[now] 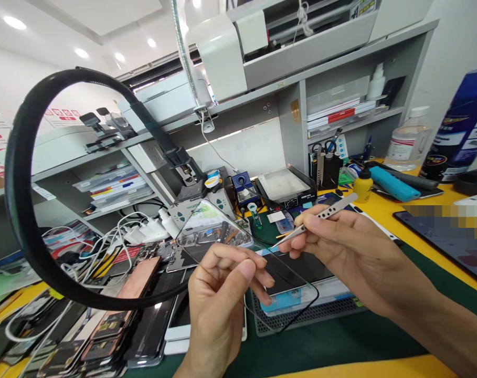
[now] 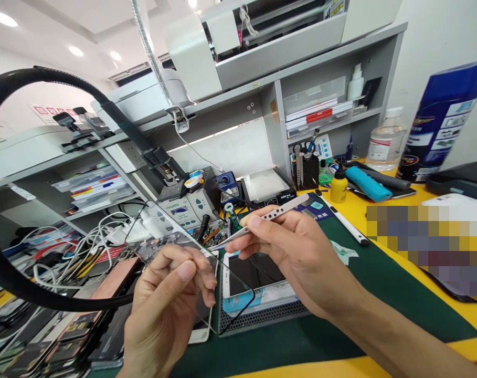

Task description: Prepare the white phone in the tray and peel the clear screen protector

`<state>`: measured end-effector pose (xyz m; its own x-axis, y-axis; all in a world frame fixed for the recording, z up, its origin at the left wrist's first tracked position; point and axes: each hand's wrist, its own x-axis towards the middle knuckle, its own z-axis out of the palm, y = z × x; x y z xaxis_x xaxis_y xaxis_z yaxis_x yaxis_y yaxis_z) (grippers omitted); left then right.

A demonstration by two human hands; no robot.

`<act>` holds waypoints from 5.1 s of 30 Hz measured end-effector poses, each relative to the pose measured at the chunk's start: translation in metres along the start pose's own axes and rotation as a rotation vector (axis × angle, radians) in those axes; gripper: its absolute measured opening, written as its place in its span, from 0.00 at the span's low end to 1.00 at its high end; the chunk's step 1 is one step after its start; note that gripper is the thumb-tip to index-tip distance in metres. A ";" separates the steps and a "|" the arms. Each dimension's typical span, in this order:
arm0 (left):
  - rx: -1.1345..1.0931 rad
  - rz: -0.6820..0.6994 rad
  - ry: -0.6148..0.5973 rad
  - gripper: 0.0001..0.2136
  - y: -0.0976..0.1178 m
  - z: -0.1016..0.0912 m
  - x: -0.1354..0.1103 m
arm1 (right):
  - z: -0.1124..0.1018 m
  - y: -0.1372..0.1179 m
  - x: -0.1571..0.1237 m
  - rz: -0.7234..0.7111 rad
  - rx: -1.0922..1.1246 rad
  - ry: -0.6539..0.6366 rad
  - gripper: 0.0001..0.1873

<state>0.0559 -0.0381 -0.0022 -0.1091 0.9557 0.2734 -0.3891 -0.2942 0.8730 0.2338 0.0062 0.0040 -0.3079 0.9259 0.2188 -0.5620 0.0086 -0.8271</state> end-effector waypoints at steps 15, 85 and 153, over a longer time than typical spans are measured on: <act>0.039 -0.007 0.000 0.04 0.001 0.000 0.000 | 0.000 0.001 0.000 0.001 -0.006 0.000 0.09; -0.015 0.003 -0.002 0.03 -0.001 0.000 -0.001 | -0.001 0.002 -0.001 0.002 0.036 -0.013 0.08; 0.022 0.007 -0.023 0.04 0.000 0.001 -0.001 | -0.001 0.001 -0.001 0.014 -0.009 -0.032 0.11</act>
<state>0.0568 -0.0390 -0.0015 -0.0907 0.9533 0.2882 -0.3686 -0.3010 0.8795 0.2343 0.0054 0.0026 -0.3397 0.9136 0.2233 -0.5505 -0.0007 -0.8348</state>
